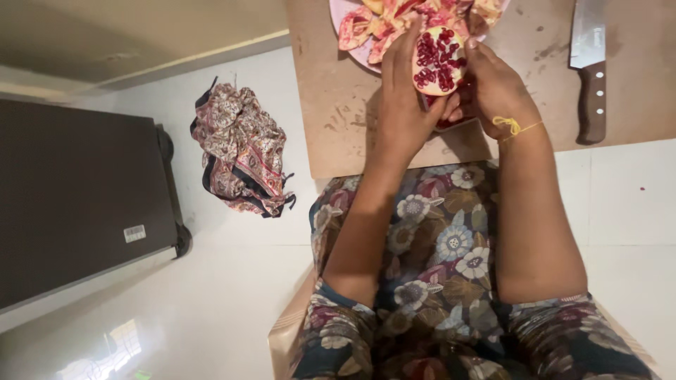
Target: The person picks pomegranate seeds from fruit segments by hand and places them into a small rectangular container.
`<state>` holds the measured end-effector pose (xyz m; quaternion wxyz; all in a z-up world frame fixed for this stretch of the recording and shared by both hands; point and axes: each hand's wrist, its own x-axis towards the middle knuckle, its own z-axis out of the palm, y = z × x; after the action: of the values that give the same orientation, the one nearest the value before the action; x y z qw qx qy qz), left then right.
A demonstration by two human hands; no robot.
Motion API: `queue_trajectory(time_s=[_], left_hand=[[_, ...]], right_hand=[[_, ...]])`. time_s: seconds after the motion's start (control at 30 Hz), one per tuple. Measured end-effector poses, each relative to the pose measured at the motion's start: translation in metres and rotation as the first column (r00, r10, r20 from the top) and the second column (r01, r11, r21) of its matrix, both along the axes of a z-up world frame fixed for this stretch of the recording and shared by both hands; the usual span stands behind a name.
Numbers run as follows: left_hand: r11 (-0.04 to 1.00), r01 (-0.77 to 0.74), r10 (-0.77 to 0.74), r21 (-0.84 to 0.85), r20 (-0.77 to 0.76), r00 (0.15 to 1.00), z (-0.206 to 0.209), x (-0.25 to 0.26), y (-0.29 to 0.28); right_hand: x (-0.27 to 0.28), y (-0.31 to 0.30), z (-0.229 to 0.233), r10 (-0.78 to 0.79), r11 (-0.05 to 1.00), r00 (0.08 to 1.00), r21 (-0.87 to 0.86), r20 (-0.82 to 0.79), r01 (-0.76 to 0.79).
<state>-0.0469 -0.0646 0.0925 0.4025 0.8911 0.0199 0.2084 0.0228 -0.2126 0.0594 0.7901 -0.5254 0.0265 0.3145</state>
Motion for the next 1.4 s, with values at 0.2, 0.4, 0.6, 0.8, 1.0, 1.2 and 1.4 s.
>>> queue_trajectory(time_s=[0.2, 0.4, 0.6, 0.8, 1.0, 1.2, 1.4], left_hand=[[0.839, 0.067, -0.13, -0.54, -0.079, 0.988, -0.032, 0.01, 0.006], [0.854, -0.139, -0.118, -0.501, -0.448, 0.886, -0.046, 0.019, 0.006], [0.831, -0.142, -0.087, -0.538, -0.378, 0.922, -0.053, 0.019, 0.016], [0.438, -0.217, -0.134, -0.873, -0.301, 0.944, -0.058, 0.014, 0.01], [0.591, -0.139, 0.0, -0.794, -0.173, 0.985, -0.085, 0.024, -0.013], [0.824, -0.284, 0.168, -0.49, -0.266, 0.949, -0.058, 0.025, -0.03], [0.852, -0.258, 0.145, -0.456, -0.269, 0.952, -0.048, 0.029, -0.031]], right_hand=[[0.003, -0.014, -0.014, 0.058, 0.952, 0.867, -0.288, 0.495, 0.101], [0.001, -0.019, -0.01, 0.186, 0.902, 0.859, -0.43, 0.477, 0.043], [0.007, -0.036, 0.0, 0.121, 0.882, 0.968, -0.471, 0.221, -0.003], [0.002, -0.019, 0.002, 0.11, 0.851, 0.841, -0.488, 0.53, 0.195], [-0.013, 0.008, 0.016, 0.11, 0.773, 0.858, -0.586, 0.502, 0.245], [-0.014, 0.01, 0.01, 0.114, 0.795, 0.691, -0.483, 0.714, 0.368], [-0.014, 0.003, 0.013, 0.179, 0.717, 0.731, -0.596, 0.659, 0.362]])
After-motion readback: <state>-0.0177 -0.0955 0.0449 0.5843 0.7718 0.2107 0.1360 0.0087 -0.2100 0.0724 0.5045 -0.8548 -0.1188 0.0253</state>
